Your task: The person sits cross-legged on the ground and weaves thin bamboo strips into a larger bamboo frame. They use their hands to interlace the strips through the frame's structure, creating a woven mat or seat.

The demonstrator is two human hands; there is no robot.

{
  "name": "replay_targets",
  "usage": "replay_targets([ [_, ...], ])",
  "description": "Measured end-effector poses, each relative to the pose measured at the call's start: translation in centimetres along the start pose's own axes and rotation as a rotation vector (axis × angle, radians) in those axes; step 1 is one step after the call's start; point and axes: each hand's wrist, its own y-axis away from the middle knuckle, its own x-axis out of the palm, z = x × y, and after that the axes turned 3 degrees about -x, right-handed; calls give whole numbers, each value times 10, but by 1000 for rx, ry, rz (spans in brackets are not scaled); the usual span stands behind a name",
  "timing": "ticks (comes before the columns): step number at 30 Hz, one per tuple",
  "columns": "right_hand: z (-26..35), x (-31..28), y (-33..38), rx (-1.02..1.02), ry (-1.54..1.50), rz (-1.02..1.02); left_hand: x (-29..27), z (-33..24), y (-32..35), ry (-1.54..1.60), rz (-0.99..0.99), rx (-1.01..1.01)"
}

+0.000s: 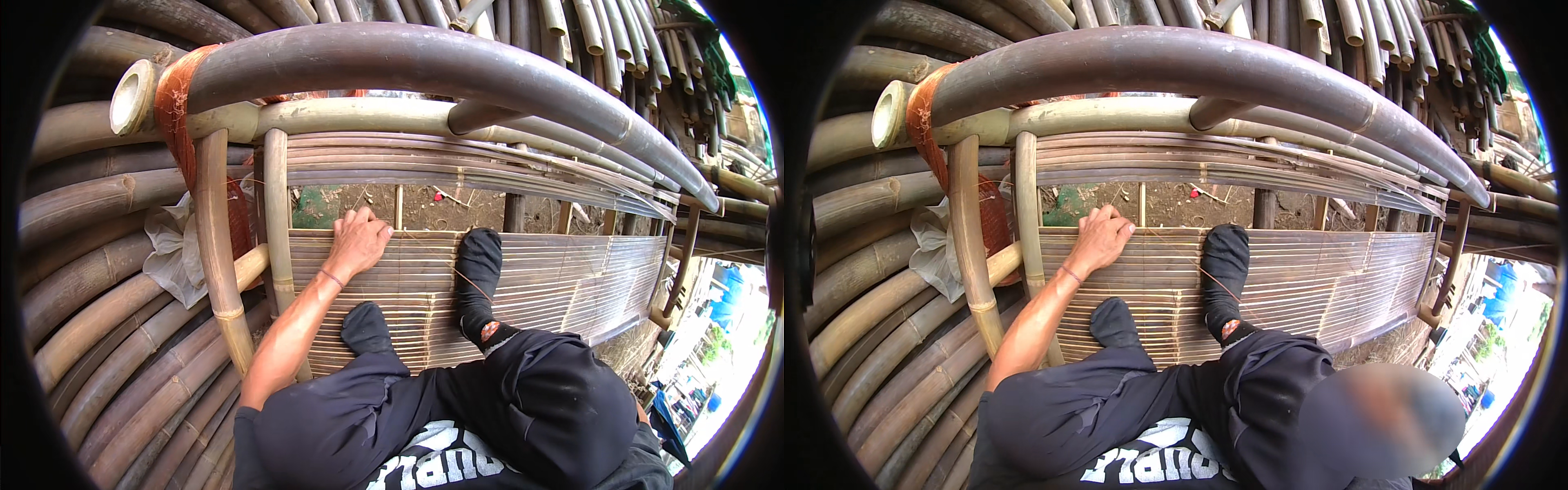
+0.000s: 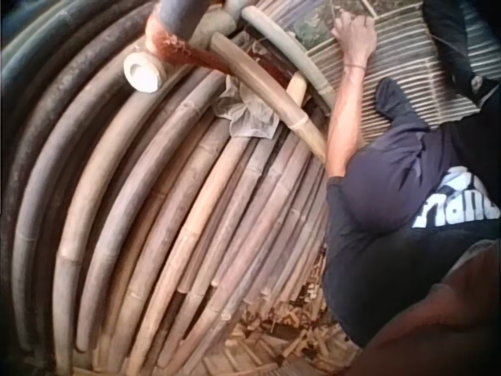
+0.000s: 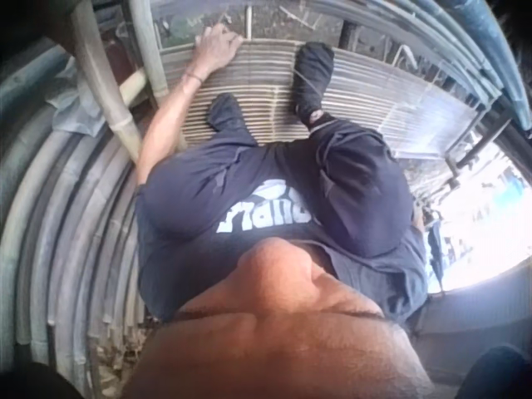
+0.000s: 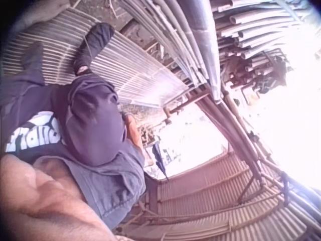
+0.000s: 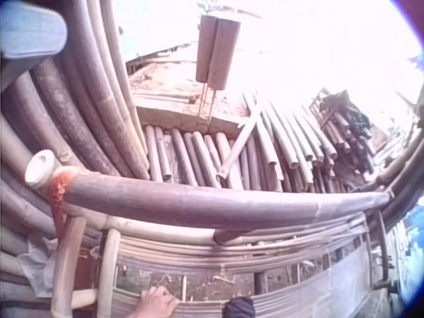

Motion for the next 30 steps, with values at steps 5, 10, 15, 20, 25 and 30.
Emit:
replay_targets([
  [5, 115, -145, 67, -294, -430, -989, 15, 0, -3, -102, -24, -4],
  [10, 259, -284, 156, -971, -634, -1201, 3, -4, -16, -103, 198, -89],
  [15, 331, -345, 166, -790, -124, -1018, -1, -7, -21, -65, 273, -150],
  [20, 341, -343, 140, -984, -162, -1123, 5, -5, -15, -12, 179, -132],
  [25, 334, -334, 136, -947, -1106, -236, 3, -3, -15, -55, 196, -128],
  [30, 321, -340, 140, -820, -712, -334, 5, 1, -15, -14, 181, -137],
])
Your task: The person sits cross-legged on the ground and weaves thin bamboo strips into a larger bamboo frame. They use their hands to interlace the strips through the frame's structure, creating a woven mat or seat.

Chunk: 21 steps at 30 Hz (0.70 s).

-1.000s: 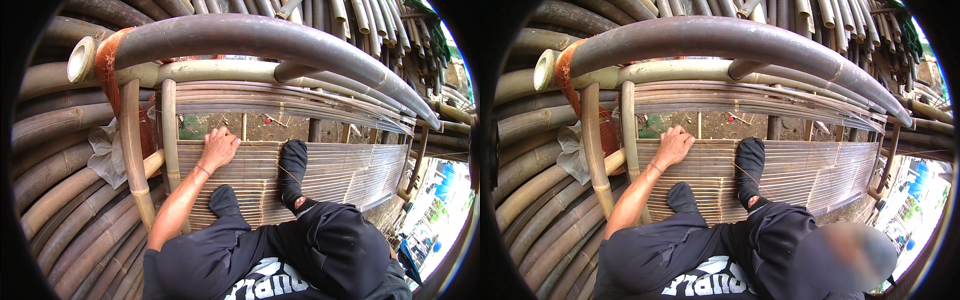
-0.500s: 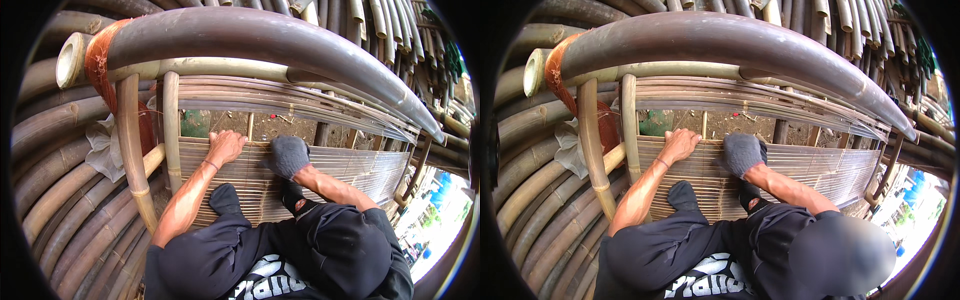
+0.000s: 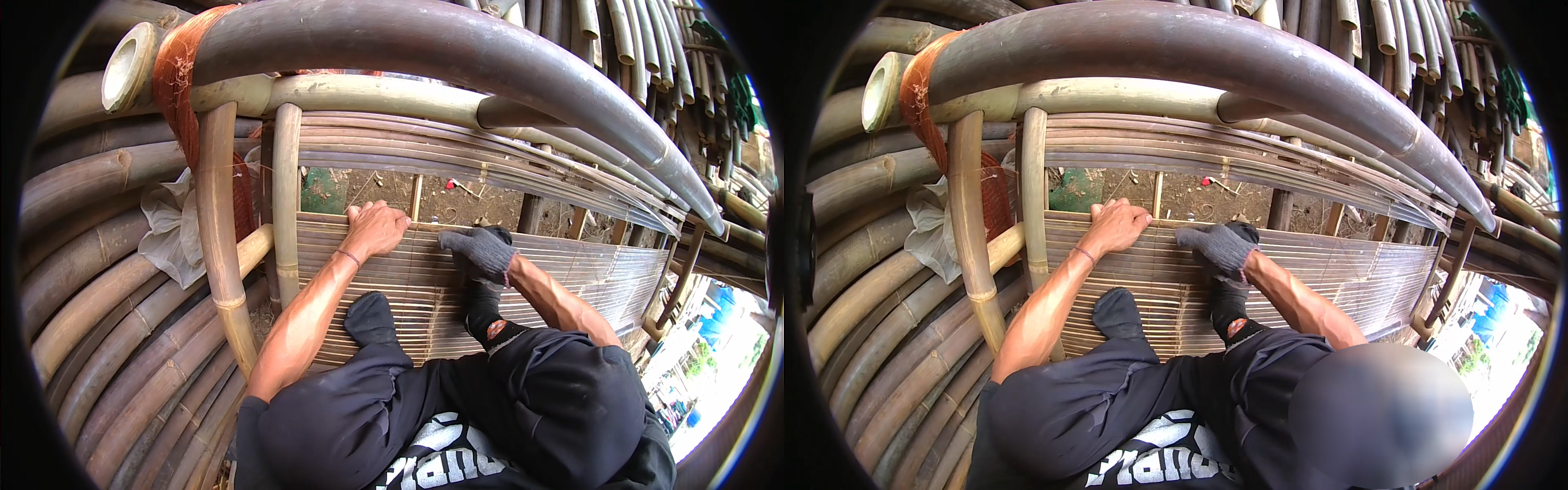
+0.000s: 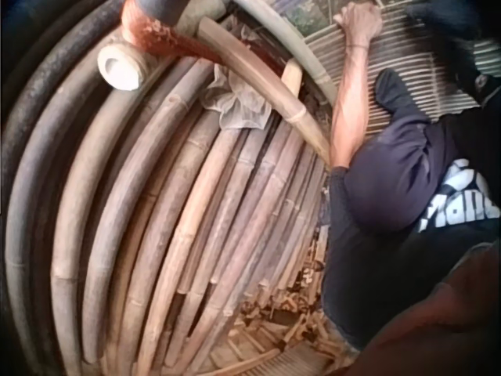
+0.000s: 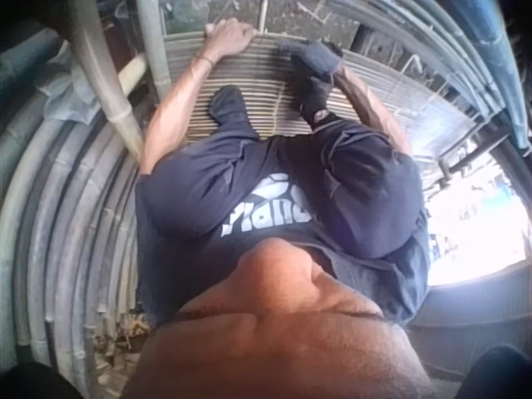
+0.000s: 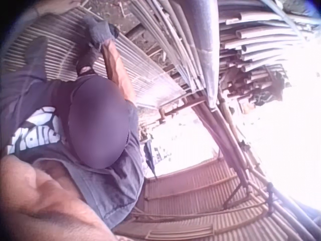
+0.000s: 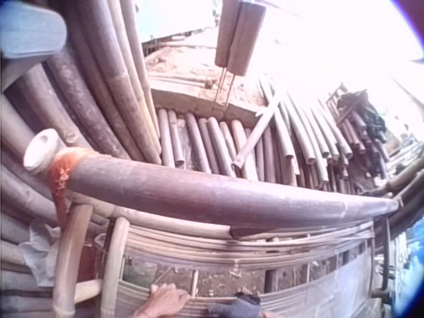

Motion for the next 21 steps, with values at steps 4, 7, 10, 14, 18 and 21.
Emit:
replay_targets([
  [4, 6, -12, 10, -159, -176, -69, 2, 3, 5, 97, -142, 45],
  [7, 20, -38, 17, -498, -600, -51, -3, 0, 3, 29, -71, 29],
  [10, 43, -51, 18, -907, -649, -119, -12, -4, -5, 91, 110, -67],
  [14, 58, -48, 12, -451, -365, -166, -11, -3, -3, 65, 93, -50],
  [18, 31, -8, 4, -312, 652, -196, 5, 4, 10, -9, -178, 106],
  [21, 5, 21, 5, -345, 645, -121, 12, 6, 12, 0, -270, 130],
])
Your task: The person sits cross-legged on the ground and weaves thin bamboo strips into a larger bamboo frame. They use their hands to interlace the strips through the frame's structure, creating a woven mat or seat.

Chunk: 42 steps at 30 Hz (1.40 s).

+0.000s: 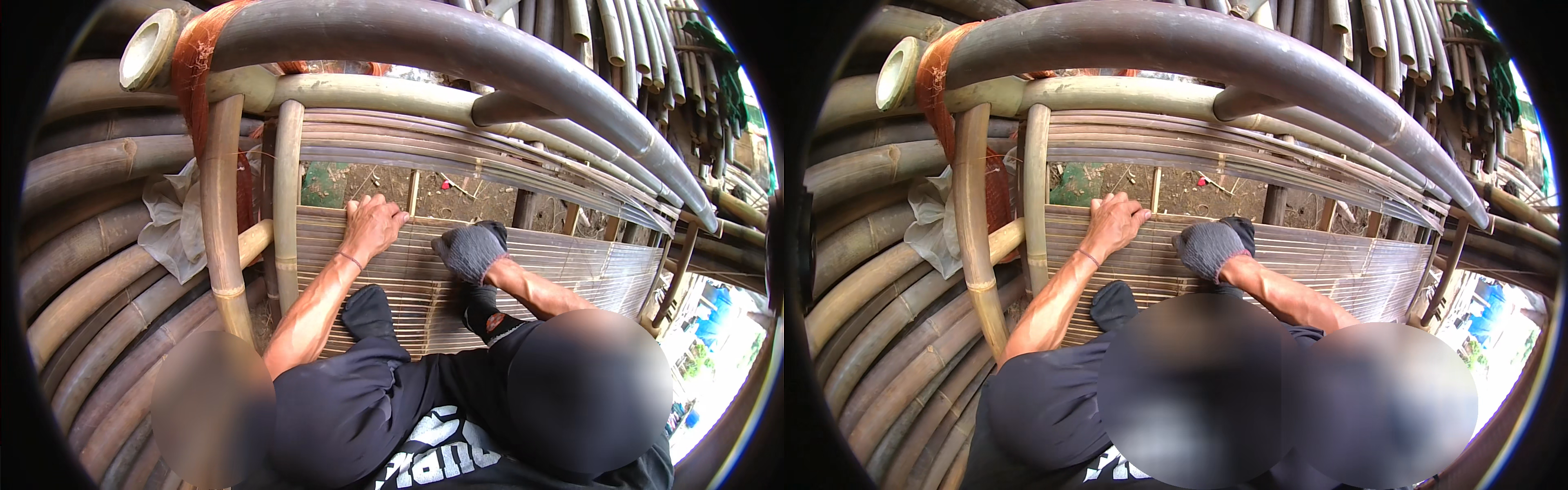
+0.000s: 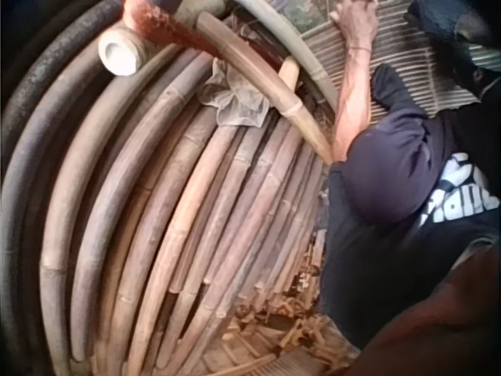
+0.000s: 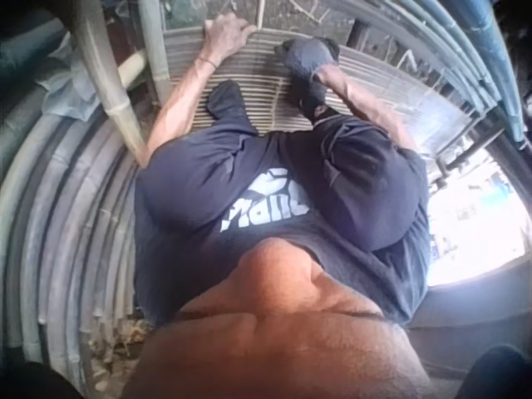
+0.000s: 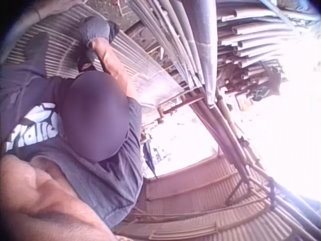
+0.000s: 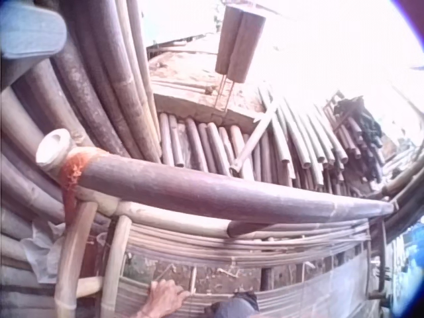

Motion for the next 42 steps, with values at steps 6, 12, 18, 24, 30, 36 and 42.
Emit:
replay_targets([
  [6, 32, -6, -5, -41, -364, 61, -4, -4, -3, 66, 36, -67],
  [12, -6, -35, 7, 42, -472, 29, -3, -1, -9, 126, 17, -93],
  [18, -41, -1, 23, 299, -863, -92, -14, 4, 0, 63, -215, 18],
  [24, -129, -7, 33, 528, -1983, -768, -38, 30, -19, -356, -474, 231],
  [30, -192, 2, 17, 709, -1999, -1370, -38, 34, -14, -497, -414, 226],
  [36, -186, 13, 40, 619, -2018, -1471, -35, 47, -11, -378, -410, 262],
  [42, -182, 33, 56, 584, -2066, -1441, -29, 56, -7, -222, -296, 276],
])
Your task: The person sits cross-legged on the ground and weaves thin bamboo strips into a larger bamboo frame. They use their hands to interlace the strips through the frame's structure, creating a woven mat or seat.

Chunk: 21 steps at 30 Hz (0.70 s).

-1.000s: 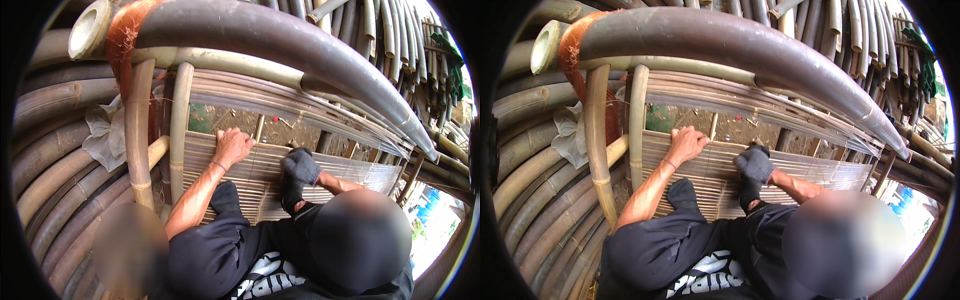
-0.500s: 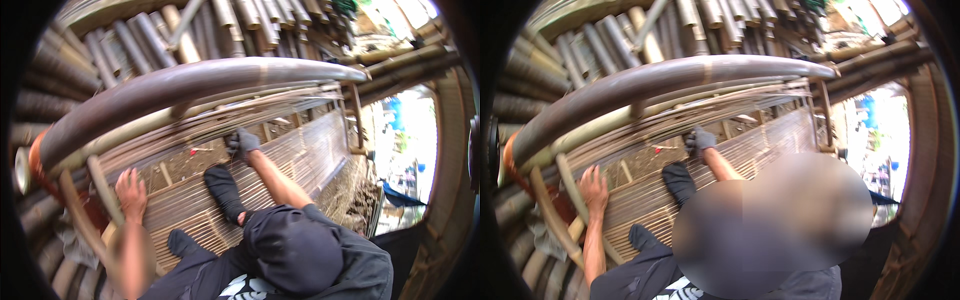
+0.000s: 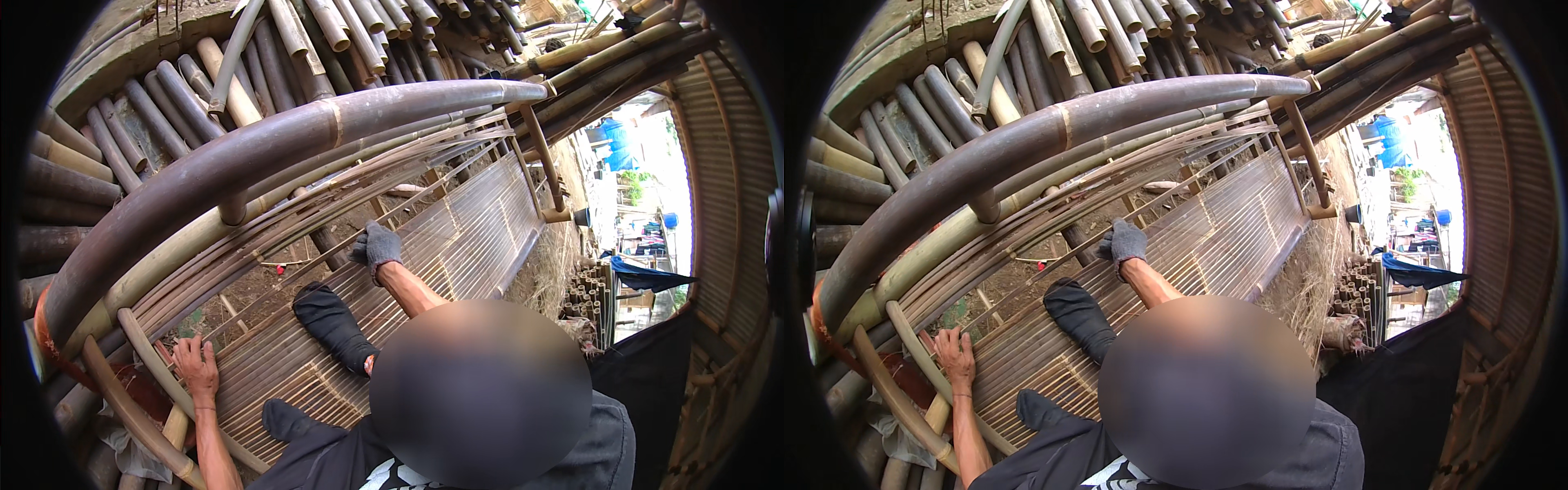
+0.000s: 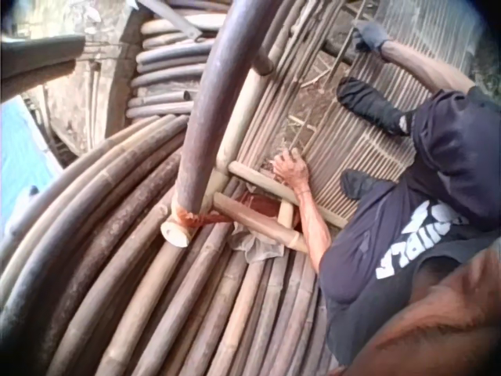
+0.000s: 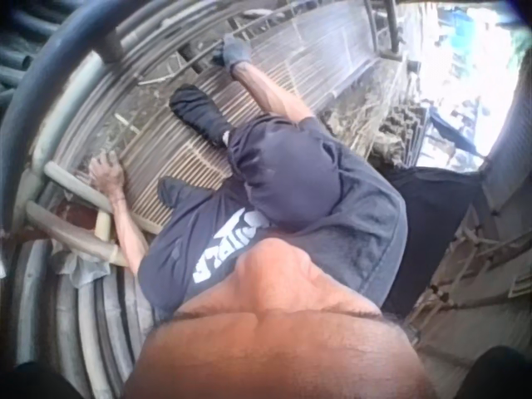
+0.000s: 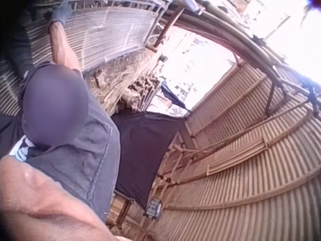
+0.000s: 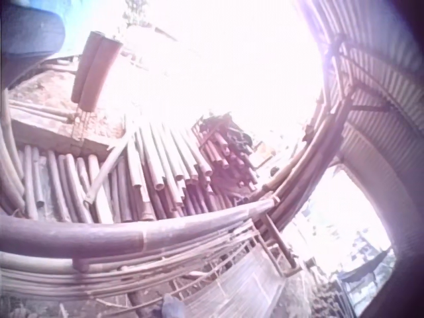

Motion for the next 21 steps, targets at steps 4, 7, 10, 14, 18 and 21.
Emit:
replay_targets([
  [4, 8, -5, -25, 78, 239, -176, -1, 5, -4, 156, 21, -46],
  [7, 23, -11, -39, -91, 419, -175, -2, 11, -15, 146, 106, -126],
  [10, 31, -23, -38, -44, 338, -187, -6, 15, -23, 139, 219, -223],
  [14, 32, -27, -37, -20, 362, -186, -11, 11, -25, 116, 271, -235],
  [18, 41, -9, -48, 21, 318, -108, -8, -2, -20, 154, 193, -146],
  [21, 57, -3, -43, -160, 971, 1, -8, -3, -22, 112, 168, -185],
])
